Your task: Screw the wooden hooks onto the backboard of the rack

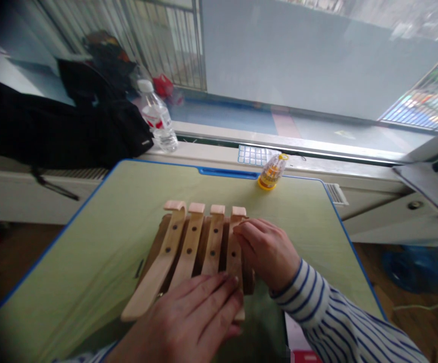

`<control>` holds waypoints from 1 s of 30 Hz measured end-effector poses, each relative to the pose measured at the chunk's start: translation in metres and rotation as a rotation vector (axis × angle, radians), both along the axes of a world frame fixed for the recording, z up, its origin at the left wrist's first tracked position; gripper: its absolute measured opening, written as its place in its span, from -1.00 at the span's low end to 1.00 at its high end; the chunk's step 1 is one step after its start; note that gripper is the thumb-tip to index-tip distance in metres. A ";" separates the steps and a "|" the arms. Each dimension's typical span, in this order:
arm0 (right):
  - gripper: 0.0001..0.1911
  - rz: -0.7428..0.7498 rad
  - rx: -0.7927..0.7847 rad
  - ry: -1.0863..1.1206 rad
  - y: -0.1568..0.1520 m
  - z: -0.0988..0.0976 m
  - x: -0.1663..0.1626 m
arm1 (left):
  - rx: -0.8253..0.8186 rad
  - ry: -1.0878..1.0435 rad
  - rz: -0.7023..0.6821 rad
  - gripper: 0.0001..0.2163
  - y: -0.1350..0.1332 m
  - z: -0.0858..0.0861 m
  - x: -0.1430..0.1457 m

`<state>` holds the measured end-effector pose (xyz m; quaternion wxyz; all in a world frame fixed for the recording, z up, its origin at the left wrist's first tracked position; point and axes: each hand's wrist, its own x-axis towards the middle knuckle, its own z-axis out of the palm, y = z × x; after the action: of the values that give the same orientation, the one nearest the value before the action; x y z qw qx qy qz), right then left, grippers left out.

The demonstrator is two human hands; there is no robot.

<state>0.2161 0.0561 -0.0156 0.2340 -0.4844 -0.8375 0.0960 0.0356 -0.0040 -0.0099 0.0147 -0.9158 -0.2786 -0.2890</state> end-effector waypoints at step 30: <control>-0.85 0.045 0.053 -0.021 -0.001 0.000 -0.001 | -0.001 0.046 -0.006 -0.78 0.001 0.000 -0.003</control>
<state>0.2152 0.0556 -0.0156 0.2357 -0.4600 -0.8529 0.0742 0.0325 -0.0034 -0.0098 0.0200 -0.9231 -0.2753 -0.2676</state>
